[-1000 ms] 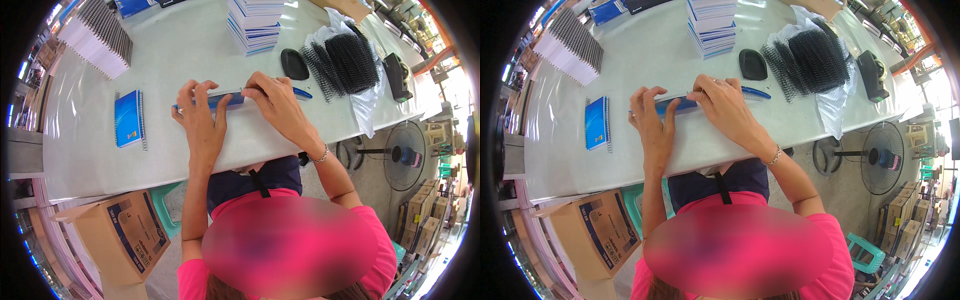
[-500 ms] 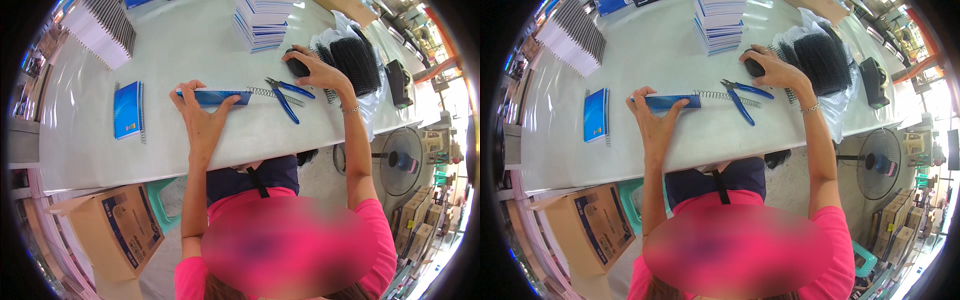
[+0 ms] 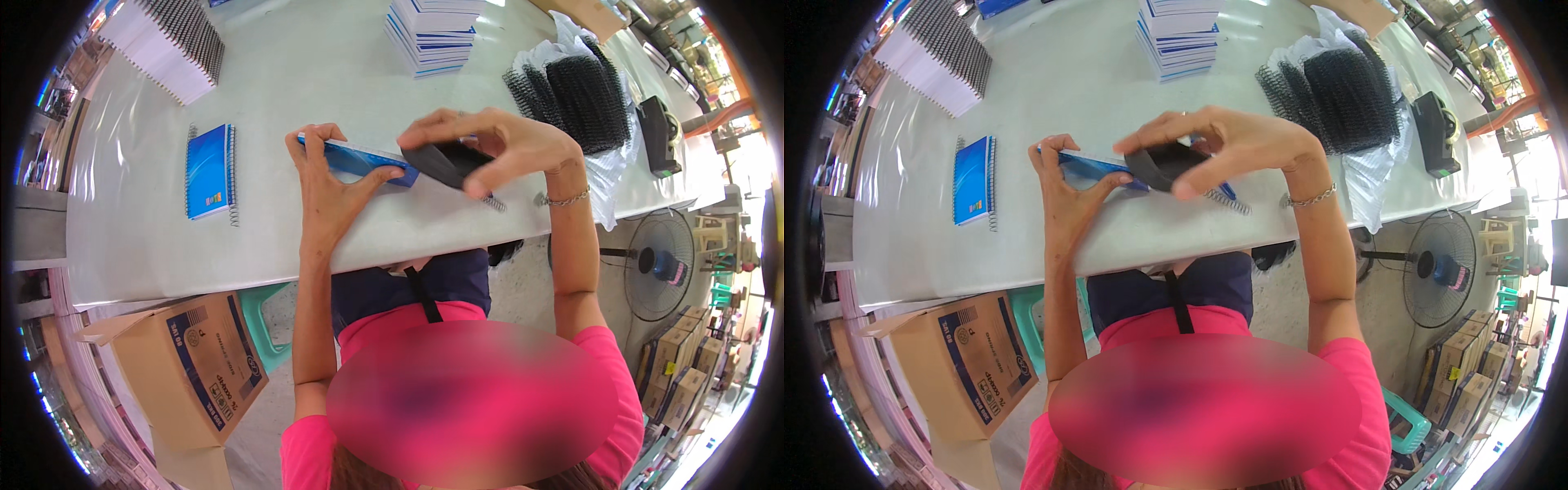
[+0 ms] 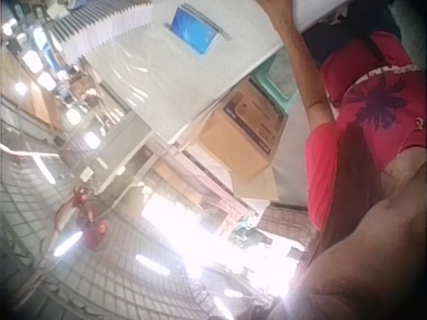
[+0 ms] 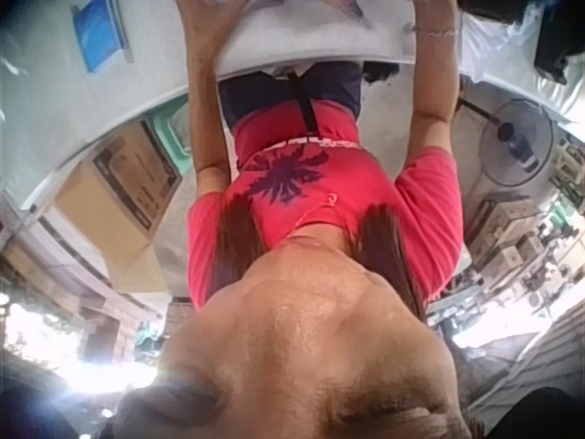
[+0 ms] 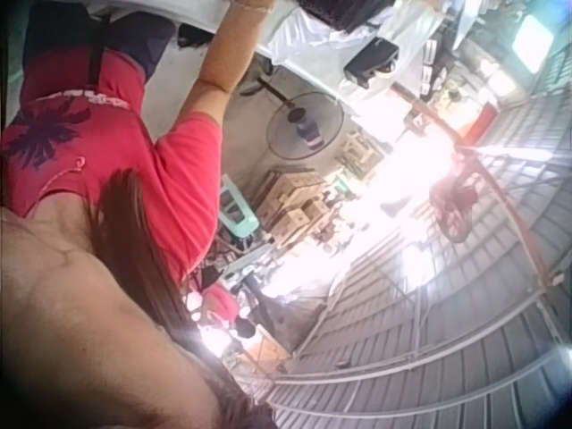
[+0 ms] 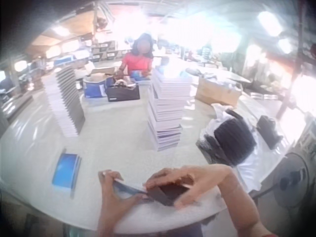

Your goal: The person binds small notebooks by inserting a plastic spiral through pre-punched holes by hand, uses shears to trim the excess spiral, and organizes the bound notebooks into a stack.

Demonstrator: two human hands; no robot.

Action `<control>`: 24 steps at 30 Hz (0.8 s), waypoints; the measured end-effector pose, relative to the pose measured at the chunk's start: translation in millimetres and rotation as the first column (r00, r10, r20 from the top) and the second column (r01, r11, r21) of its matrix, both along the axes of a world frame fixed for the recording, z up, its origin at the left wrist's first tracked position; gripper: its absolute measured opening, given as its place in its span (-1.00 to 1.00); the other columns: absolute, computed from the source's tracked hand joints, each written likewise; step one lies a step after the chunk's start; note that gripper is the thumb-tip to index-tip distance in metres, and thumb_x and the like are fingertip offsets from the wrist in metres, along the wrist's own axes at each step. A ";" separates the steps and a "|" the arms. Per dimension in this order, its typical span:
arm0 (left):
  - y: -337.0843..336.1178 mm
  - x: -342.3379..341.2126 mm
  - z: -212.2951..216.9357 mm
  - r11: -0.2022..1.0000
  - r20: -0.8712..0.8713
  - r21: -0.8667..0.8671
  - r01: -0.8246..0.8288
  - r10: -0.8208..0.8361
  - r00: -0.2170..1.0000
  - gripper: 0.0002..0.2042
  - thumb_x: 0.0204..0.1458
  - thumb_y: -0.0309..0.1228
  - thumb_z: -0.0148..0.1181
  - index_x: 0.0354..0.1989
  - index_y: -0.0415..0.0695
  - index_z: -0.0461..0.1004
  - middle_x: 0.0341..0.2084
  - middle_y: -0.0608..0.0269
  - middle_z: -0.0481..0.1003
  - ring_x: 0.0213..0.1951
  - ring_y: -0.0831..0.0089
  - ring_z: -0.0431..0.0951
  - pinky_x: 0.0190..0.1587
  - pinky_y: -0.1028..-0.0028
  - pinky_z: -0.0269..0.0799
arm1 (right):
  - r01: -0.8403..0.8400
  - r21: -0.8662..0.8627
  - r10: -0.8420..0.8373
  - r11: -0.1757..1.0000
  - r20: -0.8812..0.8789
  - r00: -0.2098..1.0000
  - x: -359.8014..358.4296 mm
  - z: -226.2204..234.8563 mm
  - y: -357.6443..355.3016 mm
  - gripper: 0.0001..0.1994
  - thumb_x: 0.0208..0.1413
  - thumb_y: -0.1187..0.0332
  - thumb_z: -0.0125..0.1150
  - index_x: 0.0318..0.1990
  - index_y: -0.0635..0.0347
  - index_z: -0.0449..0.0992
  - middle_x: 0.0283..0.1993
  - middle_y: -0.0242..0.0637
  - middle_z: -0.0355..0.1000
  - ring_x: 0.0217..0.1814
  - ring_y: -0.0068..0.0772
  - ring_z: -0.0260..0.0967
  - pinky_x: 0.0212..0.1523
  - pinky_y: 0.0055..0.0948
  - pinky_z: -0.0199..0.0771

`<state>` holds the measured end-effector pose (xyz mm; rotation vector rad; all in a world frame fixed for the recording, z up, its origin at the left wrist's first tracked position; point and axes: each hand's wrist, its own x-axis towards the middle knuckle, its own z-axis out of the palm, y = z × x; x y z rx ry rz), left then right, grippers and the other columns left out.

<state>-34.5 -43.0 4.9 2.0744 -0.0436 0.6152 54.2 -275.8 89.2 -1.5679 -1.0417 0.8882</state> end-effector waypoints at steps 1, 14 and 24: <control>0.4 -0.3 -0.3 1.000 -0.007 -0.003 -0.002 0.002 1.000 -0.24 -0.42 -0.26 0.67 -0.08 -0.20 0.23 -0.15 0.15 0.15 -0.07 0.21 0.26 -0.04 0.28 0.32 | 0.078 -0.078 -0.077 0.994 0.020 0.997 -0.2 1.7 2.6 -0.22 -0.10 0.07 0.50 0.26 0.31 0.40 0.32 -0.20 0.29 0.28 -0.34 0.28 0.27 -0.44 0.22; 4.2 -3.6 1.6 0.999 -0.033 -0.028 0.043 -0.044 0.999 -0.24 -0.48 -0.25 0.68 -0.13 -0.20 0.25 -0.15 0.15 0.13 -0.09 0.22 0.24 -0.05 0.31 0.32 | 0.350 -0.270 -0.237 0.897 0.376 0.896 -7.4 -12.4 13.2 -0.39 0.00 0.12 0.41 0.23 0.07 0.47 0.18 -0.13 0.39 0.14 -0.28 0.30 0.19 -0.42 0.28; 6.5 0.5 -0.4 0.998 -0.001 0.005 0.063 -0.063 0.998 -0.24 -0.45 -0.23 0.67 -0.11 -0.16 0.26 -0.14 0.15 0.16 -0.05 0.25 0.25 -0.02 0.30 0.30 | 0.555 -0.223 -0.286 0.801 0.672 0.683 -22.0 -53.3 7.3 -0.23 -0.16 0.23 0.47 0.32 -0.20 0.36 0.44 0.00 0.08 0.46 0.17 -0.05 0.40 -0.06 0.14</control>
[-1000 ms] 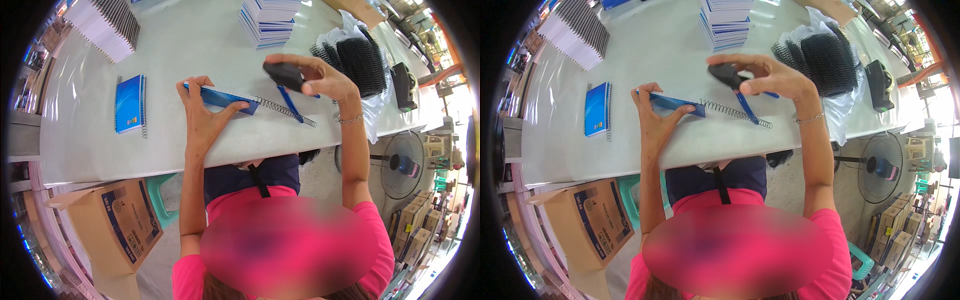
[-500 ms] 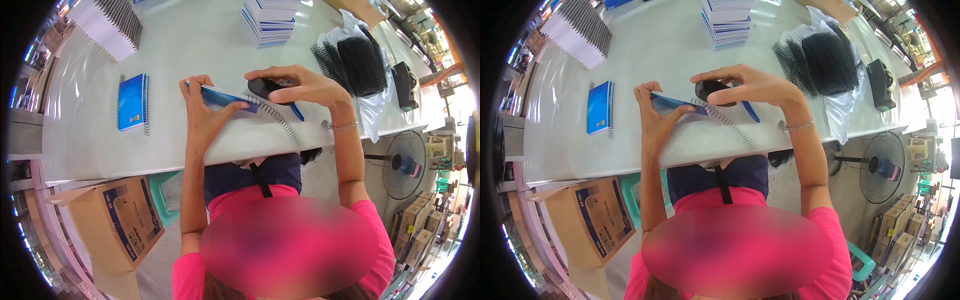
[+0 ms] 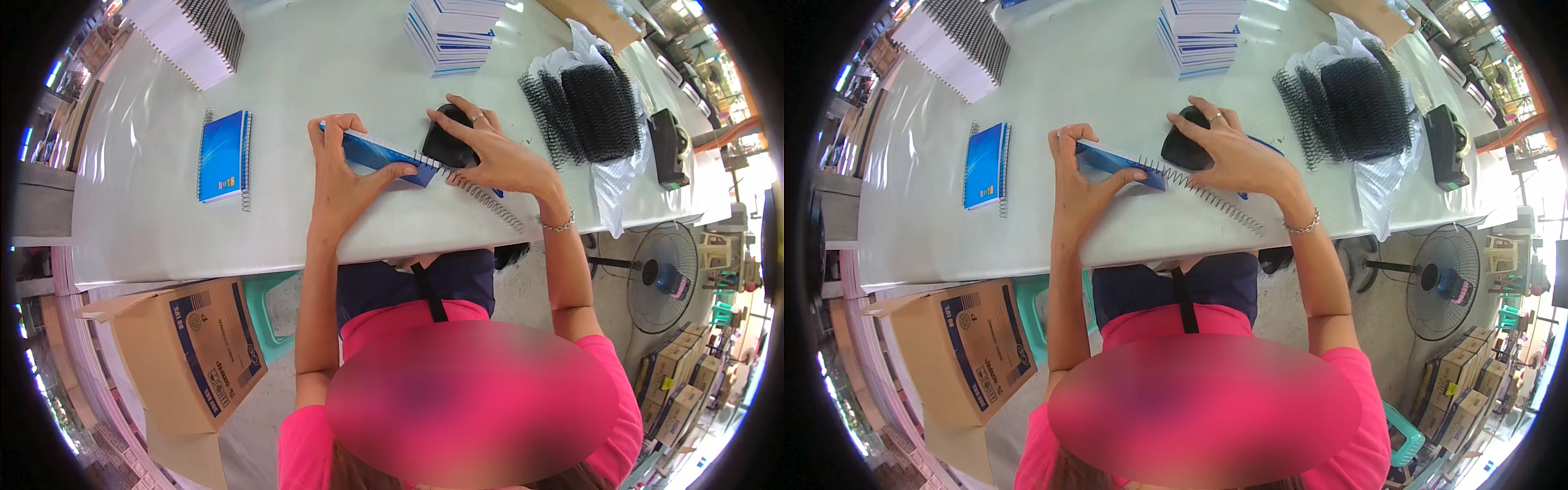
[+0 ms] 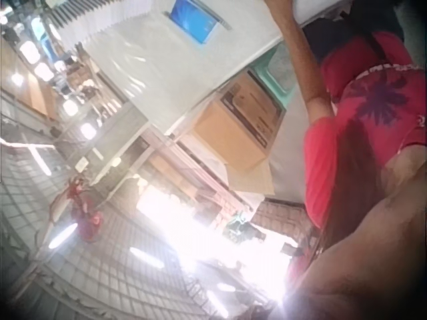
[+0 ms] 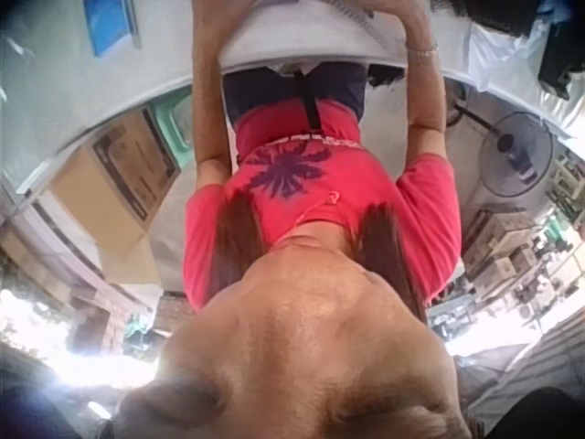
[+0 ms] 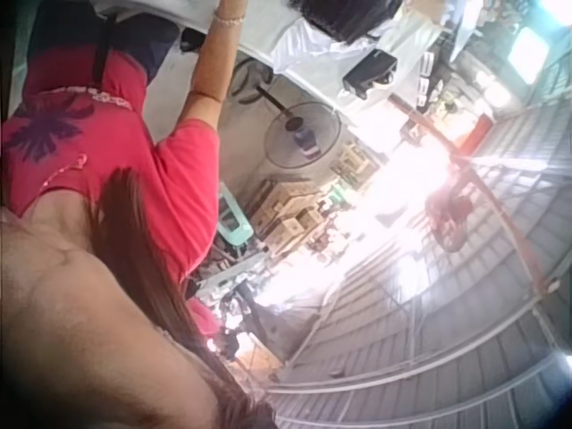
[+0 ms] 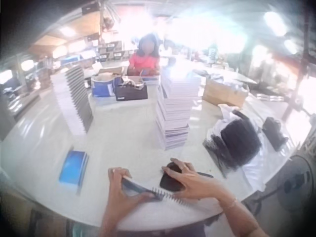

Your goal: The person binds small notebooks by inserting a plastic spiral through pre-punched holes by hand, uses shears to trim the excess spiral, and organizes the bound notebooks into a stack.

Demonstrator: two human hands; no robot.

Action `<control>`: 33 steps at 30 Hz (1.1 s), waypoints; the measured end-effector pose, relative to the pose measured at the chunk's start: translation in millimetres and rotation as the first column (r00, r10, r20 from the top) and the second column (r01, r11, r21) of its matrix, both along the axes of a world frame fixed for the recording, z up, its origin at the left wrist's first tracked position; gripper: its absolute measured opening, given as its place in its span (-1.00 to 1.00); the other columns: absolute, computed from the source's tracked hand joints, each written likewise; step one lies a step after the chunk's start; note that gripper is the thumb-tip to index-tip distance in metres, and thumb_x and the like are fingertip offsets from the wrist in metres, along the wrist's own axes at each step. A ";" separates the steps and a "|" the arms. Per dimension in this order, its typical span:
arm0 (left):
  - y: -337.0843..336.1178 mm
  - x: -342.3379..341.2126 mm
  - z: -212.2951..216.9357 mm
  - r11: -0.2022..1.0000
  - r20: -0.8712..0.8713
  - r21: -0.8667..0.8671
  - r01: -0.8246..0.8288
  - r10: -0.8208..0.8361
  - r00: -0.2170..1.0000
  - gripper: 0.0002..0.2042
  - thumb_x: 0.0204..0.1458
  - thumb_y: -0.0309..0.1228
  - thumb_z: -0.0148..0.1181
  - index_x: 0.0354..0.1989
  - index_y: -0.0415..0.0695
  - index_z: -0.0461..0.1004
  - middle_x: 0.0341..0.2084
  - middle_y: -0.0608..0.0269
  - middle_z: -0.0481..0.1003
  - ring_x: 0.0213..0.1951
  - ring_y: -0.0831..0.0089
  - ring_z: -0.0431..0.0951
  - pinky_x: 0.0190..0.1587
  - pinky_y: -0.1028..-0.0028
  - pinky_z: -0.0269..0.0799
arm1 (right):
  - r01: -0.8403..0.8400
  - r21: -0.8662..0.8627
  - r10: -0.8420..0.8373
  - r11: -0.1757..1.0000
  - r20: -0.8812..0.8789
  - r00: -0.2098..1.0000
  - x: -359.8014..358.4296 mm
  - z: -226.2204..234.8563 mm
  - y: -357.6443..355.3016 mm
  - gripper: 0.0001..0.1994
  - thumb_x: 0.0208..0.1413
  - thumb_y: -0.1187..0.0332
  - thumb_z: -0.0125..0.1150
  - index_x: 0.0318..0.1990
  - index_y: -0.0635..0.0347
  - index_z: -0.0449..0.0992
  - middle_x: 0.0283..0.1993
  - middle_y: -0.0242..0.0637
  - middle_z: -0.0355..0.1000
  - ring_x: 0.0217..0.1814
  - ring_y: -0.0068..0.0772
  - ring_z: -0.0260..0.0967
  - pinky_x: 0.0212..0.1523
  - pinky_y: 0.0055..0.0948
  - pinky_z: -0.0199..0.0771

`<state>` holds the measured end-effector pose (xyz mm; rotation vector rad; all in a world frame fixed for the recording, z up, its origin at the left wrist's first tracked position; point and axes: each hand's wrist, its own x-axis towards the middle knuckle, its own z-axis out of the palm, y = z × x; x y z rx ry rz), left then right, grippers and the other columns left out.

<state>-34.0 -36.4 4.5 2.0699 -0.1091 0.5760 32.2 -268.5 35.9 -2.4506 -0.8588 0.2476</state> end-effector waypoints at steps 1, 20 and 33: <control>-0.3 0.0 -0.2 1.000 0.001 -0.004 0.006 -0.006 1.000 -0.24 -0.45 -0.23 0.67 -0.09 -0.16 0.26 -0.13 0.16 0.16 -0.04 0.25 0.25 -0.01 0.30 0.29 | -0.010 0.002 0.010 1.000 0.006 1.000 2.0 1.0 -1.3 -0.24 -0.14 0.25 0.48 0.33 -0.14 0.35 0.44 -0.02 0.09 0.46 0.14 -0.02 0.40 -0.08 0.14; -1.5 -1.0 -3.7 0.982 -0.096 -0.188 0.024 -0.042 0.995 -0.18 -0.42 -0.23 0.66 0.01 -0.16 0.22 -0.09 0.20 0.21 -0.02 0.29 0.27 0.06 0.35 0.26 | -0.065 0.628 0.427 0.775 -0.445 0.787 0.7 32.0 -9.5 -0.38 0.11 0.19 0.33 0.27 0.34 0.34 0.20 -0.23 0.39 0.23 -0.44 0.30 0.24 -0.47 0.29; 1.9 0.5 -7.3 0.960 -0.128 -0.268 0.077 -0.115 0.985 0.01 -0.49 -0.26 0.70 0.15 -0.12 0.07 0.02 0.14 0.18 0.13 0.23 0.21 0.22 0.32 0.16 | -0.035 0.450 0.262 0.893 -0.454 0.851 0.8 48.4 8.9 -0.43 0.07 0.24 0.38 0.23 0.23 0.41 0.19 -0.30 0.39 0.19 -0.44 0.30 0.26 -0.44 0.24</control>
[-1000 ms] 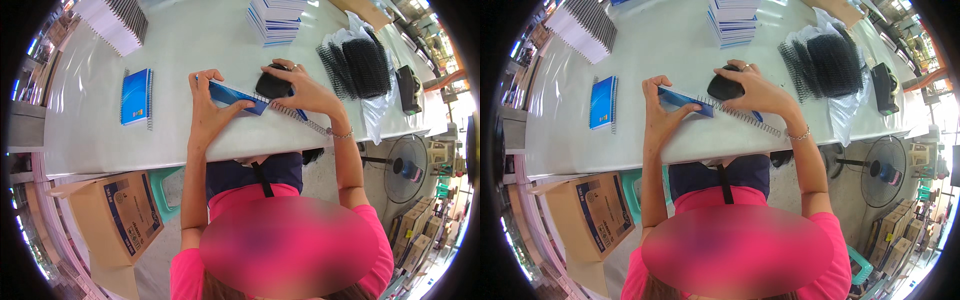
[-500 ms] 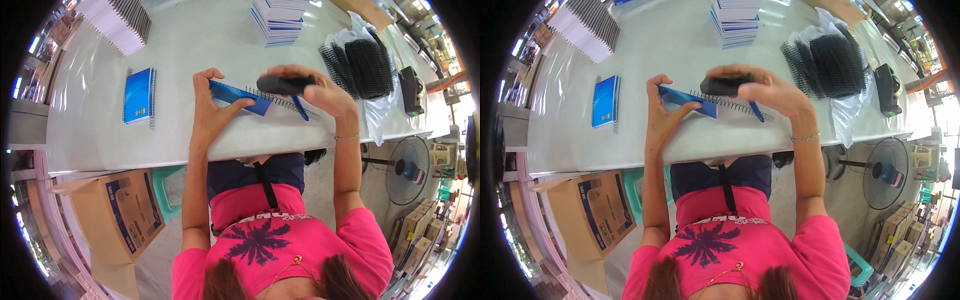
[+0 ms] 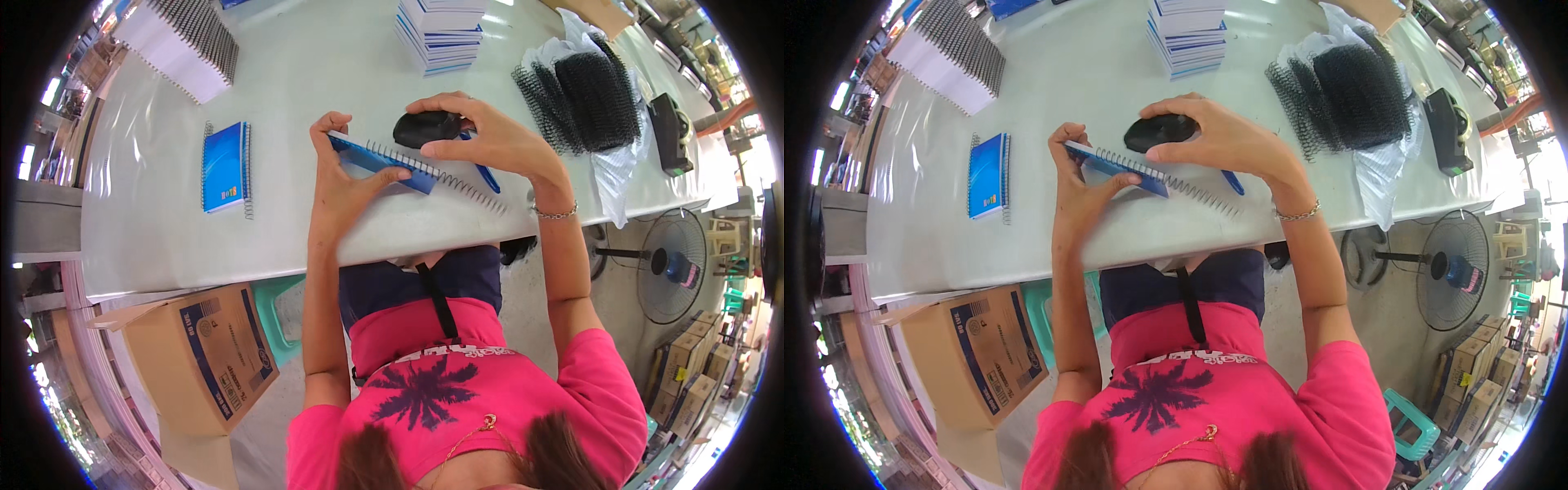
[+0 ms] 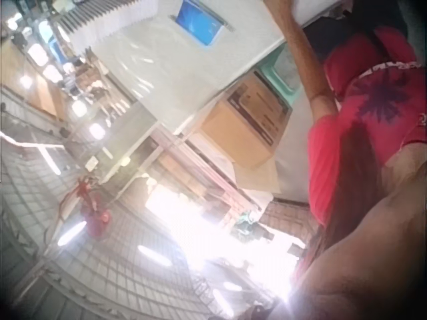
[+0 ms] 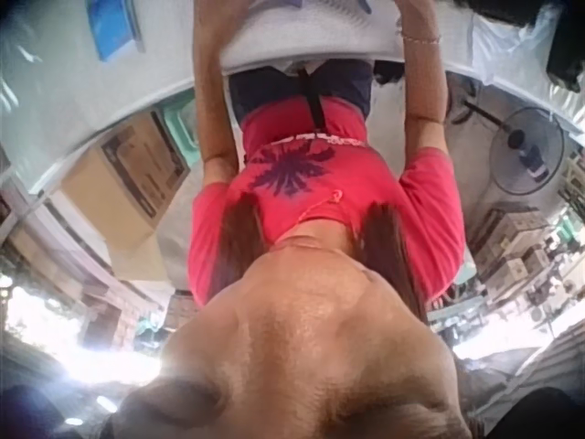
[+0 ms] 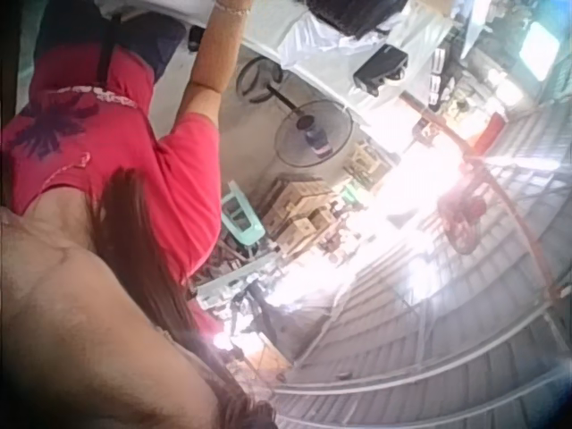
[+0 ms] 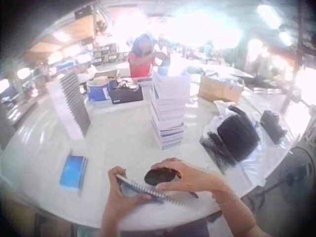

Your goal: The person binds small notebooks by inserting a plastic spiral through pre-punched holes by hand, uses shears to trim the excess spiral, and organizes the bound notebooks into a stack.

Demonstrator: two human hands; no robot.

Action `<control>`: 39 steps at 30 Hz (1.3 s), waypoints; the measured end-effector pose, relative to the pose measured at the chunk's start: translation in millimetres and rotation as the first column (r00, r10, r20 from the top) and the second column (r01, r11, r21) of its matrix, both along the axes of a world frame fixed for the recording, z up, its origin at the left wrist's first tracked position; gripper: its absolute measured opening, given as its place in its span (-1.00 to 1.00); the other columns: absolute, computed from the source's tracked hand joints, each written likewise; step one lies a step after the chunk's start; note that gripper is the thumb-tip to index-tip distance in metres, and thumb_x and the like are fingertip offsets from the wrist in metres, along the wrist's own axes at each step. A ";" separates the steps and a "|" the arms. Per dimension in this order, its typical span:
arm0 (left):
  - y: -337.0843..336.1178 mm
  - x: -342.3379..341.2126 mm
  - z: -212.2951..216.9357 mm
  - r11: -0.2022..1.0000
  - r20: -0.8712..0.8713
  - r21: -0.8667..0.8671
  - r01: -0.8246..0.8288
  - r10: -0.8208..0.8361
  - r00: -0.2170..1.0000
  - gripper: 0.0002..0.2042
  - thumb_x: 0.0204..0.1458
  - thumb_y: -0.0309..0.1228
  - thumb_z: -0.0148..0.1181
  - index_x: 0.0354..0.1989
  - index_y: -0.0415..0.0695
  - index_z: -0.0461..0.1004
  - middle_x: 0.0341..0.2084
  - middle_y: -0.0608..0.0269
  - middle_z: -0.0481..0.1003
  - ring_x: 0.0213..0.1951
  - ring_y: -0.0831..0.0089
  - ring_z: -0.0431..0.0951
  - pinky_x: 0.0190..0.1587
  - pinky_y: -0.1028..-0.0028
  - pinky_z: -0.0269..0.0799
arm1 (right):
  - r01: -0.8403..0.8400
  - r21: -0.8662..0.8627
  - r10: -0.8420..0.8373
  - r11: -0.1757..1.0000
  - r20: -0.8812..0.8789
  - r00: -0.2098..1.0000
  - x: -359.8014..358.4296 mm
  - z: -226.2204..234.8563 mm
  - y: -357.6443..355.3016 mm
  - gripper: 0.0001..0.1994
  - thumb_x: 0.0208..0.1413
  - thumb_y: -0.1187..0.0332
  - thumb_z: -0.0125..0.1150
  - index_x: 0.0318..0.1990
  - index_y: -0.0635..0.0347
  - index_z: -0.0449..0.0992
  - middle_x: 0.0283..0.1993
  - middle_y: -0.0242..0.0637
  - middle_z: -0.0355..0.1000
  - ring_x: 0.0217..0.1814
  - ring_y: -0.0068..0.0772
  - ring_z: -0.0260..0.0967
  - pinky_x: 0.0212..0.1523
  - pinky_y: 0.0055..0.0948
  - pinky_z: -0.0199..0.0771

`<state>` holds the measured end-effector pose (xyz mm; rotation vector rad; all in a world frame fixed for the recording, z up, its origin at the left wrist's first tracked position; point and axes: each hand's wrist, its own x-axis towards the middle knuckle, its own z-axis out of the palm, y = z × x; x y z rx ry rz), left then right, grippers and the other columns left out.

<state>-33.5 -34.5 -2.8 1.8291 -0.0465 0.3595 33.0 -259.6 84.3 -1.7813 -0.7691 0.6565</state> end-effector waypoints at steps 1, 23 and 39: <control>0.5 1.3 1.1 1.000 0.001 -0.011 0.011 -0.011 1.000 0.01 -0.48 -0.27 0.70 0.16 -0.11 0.06 0.03 0.14 0.18 0.14 0.22 0.21 0.22 0.32 0.16 | 0.005 0.034 -0.002 0.999 -0.095 0.995 2.7 -3.4 1.3 -0.43 0.08 0.24 0.37 0.24 0.23 0.41 0.19 -0.28 0.39 0.18 -0.44 0.31 0.25 -0.44 0.24; -3.4 -0.2 -1.8 0.978 -0.052 -0.196 0.077 -0.089 0.995 0.07 -0.45 -0.38 0.68 0.24 -0.03 -0.02 -0.01 0.03 0.20 0.07 0.21 0.30 0.16 0.30 0.28 | -0.096 0.138 0.064 0.986 0.219 0.974 -17.1 5.5 20.0 -0.42 0.10 0.24 0.36 0.25 0.28 0.38 0.20 -0.28 0.38 0.18 -0.44 0.31 0.18 -0.47 0.29; -2.5 2.8 2.4 0.991 -0.030 -0.102 0.092 -0.095 0.995 0.04 -0.38 -0.47 0.65 0.27 -0.01 -0.02 0.02 0.12 0.28 0.09 0.25 0.38 0.19 0.26 0.33 | -0.027 0.138 0.031 0.990 -0.031 0.999 -1.4 0.0 29.2 -0.41 0.11 0.22 0.35 0.28 0.20 0.37 0.19 -0.27 0.40 0.19 -0.45 0.32 0.23 -0.42 0.30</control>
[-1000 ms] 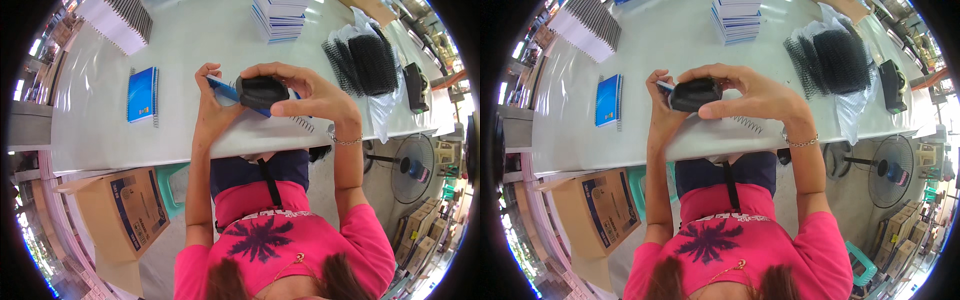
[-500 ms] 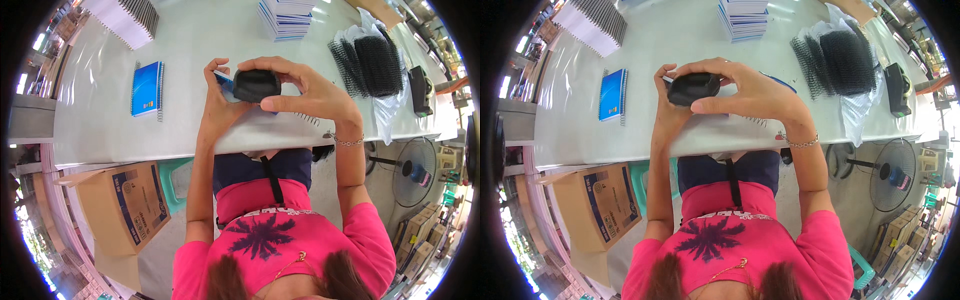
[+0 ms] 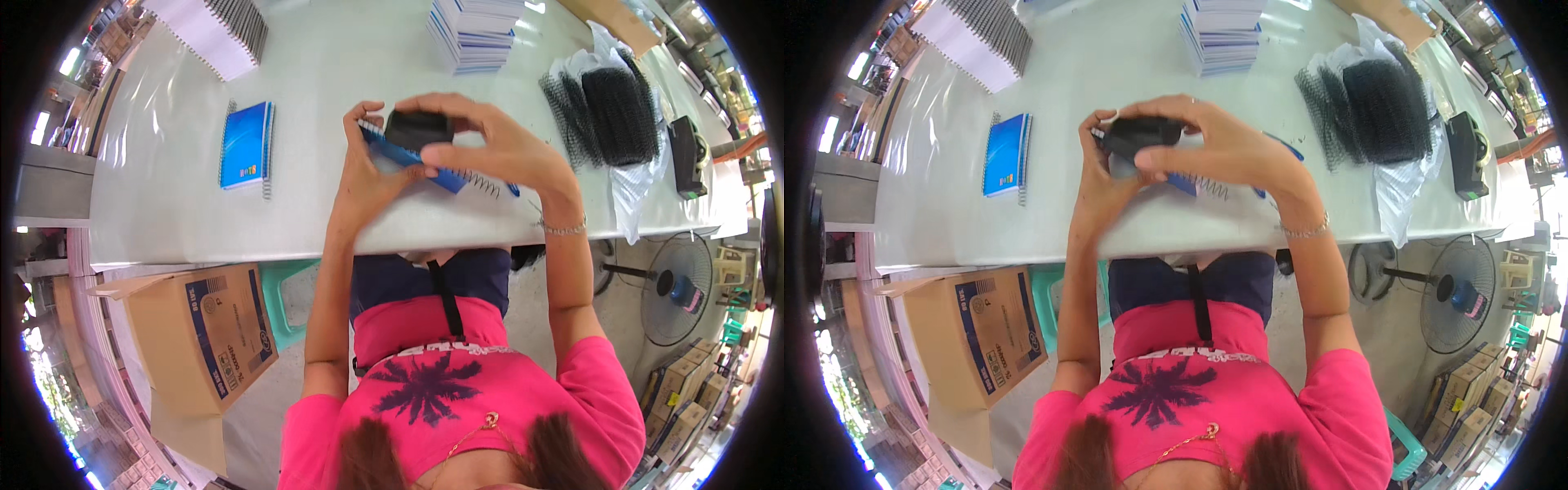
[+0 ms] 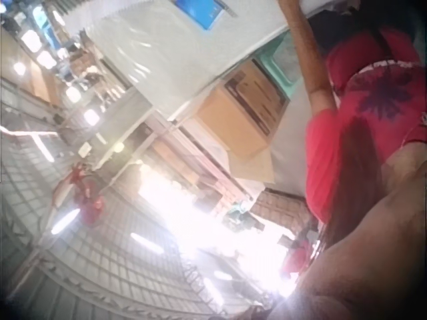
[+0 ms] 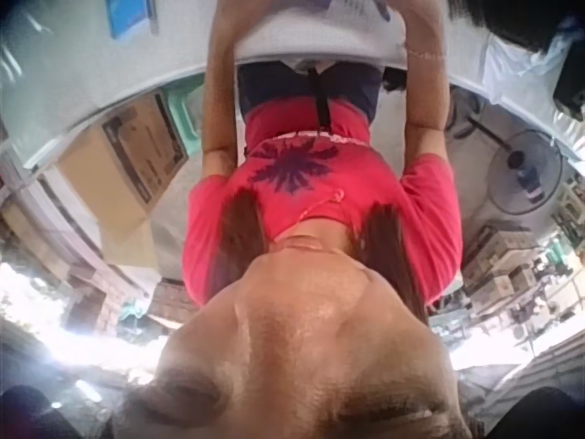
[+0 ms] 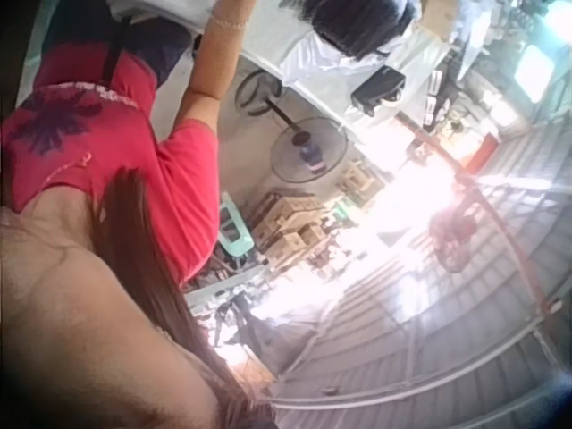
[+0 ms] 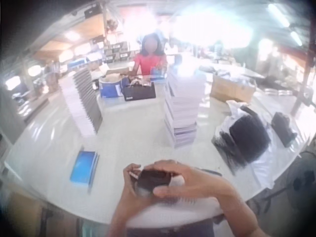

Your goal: The person binds small notebooks by inserting a plastic spiral through pre-punched holes by hand, uses shears to trim the excess spiral, and organizes the bound notebooks into a stack.

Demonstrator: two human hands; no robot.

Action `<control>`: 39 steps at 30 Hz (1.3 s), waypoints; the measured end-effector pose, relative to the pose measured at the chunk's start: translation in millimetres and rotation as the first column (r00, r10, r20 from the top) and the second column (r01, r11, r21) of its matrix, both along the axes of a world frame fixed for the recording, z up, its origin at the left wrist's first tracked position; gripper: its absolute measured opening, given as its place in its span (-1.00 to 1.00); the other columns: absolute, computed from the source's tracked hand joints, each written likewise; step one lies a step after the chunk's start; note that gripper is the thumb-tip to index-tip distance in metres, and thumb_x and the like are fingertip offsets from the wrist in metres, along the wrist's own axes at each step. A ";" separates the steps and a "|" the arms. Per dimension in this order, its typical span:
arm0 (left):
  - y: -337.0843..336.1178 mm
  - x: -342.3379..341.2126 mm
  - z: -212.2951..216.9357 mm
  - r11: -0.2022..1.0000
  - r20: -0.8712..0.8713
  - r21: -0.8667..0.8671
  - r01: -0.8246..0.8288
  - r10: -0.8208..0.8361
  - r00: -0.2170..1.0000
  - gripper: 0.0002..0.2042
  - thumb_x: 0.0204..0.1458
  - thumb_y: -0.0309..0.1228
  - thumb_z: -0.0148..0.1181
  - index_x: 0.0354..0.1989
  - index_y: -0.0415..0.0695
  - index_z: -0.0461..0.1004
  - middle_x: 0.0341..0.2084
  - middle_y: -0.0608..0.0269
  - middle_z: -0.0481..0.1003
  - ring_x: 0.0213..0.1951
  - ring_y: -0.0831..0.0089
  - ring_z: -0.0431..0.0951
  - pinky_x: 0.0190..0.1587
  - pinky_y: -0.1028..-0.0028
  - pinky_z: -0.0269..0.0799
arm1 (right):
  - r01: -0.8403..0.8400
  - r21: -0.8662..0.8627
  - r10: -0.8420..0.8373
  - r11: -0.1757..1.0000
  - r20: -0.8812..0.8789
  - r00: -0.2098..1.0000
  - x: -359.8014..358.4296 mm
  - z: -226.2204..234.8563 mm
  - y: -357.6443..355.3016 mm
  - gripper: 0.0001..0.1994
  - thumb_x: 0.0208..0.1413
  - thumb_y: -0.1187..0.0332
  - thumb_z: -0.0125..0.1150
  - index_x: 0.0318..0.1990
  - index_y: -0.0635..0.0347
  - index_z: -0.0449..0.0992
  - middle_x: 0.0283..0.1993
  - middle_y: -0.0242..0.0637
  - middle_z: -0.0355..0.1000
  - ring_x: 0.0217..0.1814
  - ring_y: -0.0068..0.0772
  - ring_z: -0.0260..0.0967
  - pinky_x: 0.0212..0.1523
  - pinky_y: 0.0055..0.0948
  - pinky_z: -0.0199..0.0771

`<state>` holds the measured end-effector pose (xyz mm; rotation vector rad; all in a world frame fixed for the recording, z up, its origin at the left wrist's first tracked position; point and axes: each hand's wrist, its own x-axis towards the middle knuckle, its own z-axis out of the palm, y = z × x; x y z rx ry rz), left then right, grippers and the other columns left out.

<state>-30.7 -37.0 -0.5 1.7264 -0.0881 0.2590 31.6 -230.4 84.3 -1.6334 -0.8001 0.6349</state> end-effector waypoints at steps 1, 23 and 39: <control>-0.3 -1.0 2.2 1.000 -0.003 -0.002 0.004 -0.004 1.000 0.04 -0.38 -0.47 0.66 0.27 -0.01 -0.02 0.02 0.12 0.28 0.08 0.25 0.38 0.19 0.25 0.33 | 0.022 -0.078 -0.016 0.997 0.085 0.996 0.3 0.9 0.6 -0.41 0.11 0.21 0.36 0.28 0.18 0.38 0.19 -0.28 0.40 0.19 -0.44 0.32 0.22 -0.41 0.30; -20.3 -22.6 8.3 0.957 0.004 -0.129 -0.261 0.264 0.965 -0.73 0.23 -0.26 0.20 -0.08 -0.22 0.48 -0.35 0.46 0.39 -0.33 0.73 0.27 -0.21 0.71 0.23 | 0.842 -0.243 -0.519 0.481 0.695 0.497 -56.1 -71.0 -57.1 -0.29 0.08 0.19 0.34 0.37 0.10 0.18 0.12 -0.02 0.29 0.18 -0.03 0.24 0.27 -0.06 0.13; -4.6 -27.1 18.8 0.983 -0.062 -0.093 -0.159 0.154 0.986 -0.80 0.17 -0.54 0.18 -0.06 -0.22 0.58 -0.45 0.41 0.53 -0.44 0.77 0.35 -0.37 0.69 0.29 | 0.622 0.087 -0.494 0.778 0.697 0.521 -115.4 -48.9 25.5 -0.40 -0.13 0.30 0.44 0.17 0.06 0.47 0.03 -0.12 0.31 0.00 -0.12 0.37 0.00 -0.21 0.38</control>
